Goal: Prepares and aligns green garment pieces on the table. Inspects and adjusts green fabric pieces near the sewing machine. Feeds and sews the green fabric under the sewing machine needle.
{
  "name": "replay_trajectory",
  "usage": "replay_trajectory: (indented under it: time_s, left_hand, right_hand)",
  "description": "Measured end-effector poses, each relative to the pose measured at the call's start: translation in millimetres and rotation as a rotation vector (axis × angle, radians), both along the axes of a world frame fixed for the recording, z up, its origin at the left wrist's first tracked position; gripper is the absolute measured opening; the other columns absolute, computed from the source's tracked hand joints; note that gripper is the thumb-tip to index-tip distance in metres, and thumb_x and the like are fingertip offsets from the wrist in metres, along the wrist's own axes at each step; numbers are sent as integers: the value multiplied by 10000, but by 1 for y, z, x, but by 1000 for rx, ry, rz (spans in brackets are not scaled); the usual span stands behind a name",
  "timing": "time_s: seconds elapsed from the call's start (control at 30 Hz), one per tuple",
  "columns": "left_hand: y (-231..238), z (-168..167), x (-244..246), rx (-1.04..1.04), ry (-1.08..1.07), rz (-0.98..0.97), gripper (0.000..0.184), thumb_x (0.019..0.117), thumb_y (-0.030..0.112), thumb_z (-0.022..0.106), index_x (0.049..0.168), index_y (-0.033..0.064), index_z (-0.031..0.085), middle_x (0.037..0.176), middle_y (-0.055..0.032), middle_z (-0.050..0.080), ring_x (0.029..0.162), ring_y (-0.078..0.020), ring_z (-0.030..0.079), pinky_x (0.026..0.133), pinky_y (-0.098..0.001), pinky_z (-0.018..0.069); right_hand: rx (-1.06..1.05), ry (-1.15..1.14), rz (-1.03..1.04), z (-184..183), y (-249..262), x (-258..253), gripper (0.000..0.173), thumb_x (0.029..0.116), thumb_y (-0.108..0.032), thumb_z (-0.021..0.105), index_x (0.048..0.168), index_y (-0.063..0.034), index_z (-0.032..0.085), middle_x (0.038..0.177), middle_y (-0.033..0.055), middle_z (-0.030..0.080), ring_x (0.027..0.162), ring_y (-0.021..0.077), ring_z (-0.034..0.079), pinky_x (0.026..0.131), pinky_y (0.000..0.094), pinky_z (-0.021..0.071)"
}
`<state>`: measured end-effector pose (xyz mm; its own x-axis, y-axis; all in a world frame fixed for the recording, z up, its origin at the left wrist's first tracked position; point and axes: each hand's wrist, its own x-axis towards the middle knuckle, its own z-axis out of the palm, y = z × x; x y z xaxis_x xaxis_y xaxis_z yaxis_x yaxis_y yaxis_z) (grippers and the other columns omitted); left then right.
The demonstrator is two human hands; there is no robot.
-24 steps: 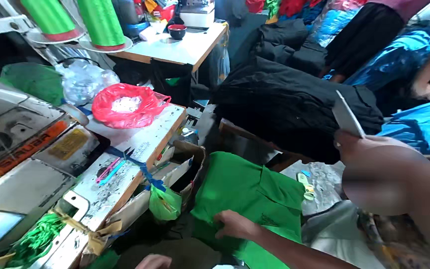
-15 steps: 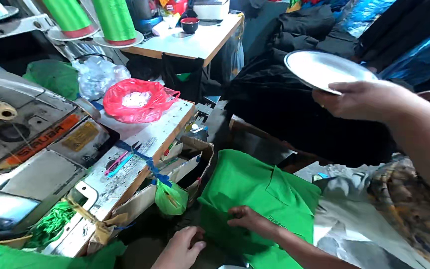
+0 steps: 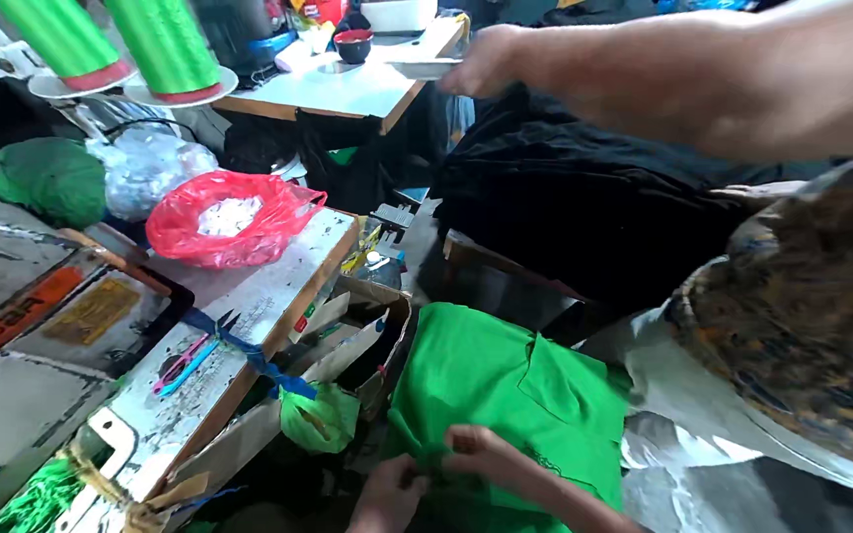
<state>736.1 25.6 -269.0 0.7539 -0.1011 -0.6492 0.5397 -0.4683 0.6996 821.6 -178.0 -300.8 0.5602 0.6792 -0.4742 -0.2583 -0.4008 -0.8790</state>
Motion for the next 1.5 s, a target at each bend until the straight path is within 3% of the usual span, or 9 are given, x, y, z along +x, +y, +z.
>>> replay_trajectory:
  time_s: [0.13,0.23,0.53,0.77,0.93,1.0,1.1,1.2,1.5]
  left_hand:
    - [1,1,-5,283,46,-161,335,1023,244,596,1210,-15,698,1160,-234,707,1168,-405,630,1110,-658,303]
    - [3,-6,-9,395,-31,-227,314,999,256,615,1178,31,741,1185,-202,717,1200,-402,623,1125,-692,257]
    - [3,-8,-14,434,-71,-326,310,986,261,613,1088,12,766,1197,-223,698,1201,-421,611,1095,-710,281]
    - [17,26,-17,259,-419,-126,513,915,224,746,1330,-51,625,1401,-341,531,1280,-537,520,1050,-700,401]
    - [19,100,0,-49,-966,19,818,871,237,770,1512,-89,380,1562,-238,425,1478,-310,385,1213,-524,315]
    - [19,120,-4,-105,-973,45,813,903,258,751,1514,-103,354,1450,-169,565,1407,-216,478,1231,-525,268]
    - [29,135,-10,-64,-1041,119,394,962,210,685,1274,-26,638,1133,-25,740,1143,-65,652,1173,-501,367]
    - [48,149,-16,-35,-1110,213,161,945,213,704,1012,68,722,968,23,709,954,-8,657,900,-232,555]
    - [93,196,-62,66,-1044,193,262,892,213,771,1113,84,713,1015,85,740,916,40,689,820,-181,597]
  right_hand:
    - [-240,-38,-501,-14,-45,55,318,1076,-177,507,1304,43,537,974,150,630,753,187,605,693,378,529]
    - [-288,-280,-789,9,-93,99,309,1074,-158,519,1286,63,559,1097,225,645,938,273,638,849,479,528]
    - [32,-587,-961,144,-134,111,174,1060,-149,484,1056,-108,653,819,-56,647,684,9,617,633,219,547]
    - [-38,-585,-286,174,-62,67,127,993,-111,620,1067,-70,715,805,-25,669,708,43,607,672,257,524]
    - [165,-534,366,209,10,42,259,1037,-203,579,1116,4,713,894,22,673,759,-28,551,716,157,461]
    - [221,-616,423,225,28,40,233,1036,-190,580,1079,-14,726,866,-1,672,756,-47,552,702,131,451]
    - [271,-798,418,238,46,43,196,1030,-208,600,1036,-70,739,811,-51,663,728,-62,566,661,112,457]
    - [347,-875,436,245,60,47,167,1005,-205,643,1021,-71,741,838,-57,683,770,-62,605,692,106,494]
    - [662,-1039,325,293,111,42,196,1041,-150,551,1018,-50,718,875,-73,681,774,-64,597,679,109,493]
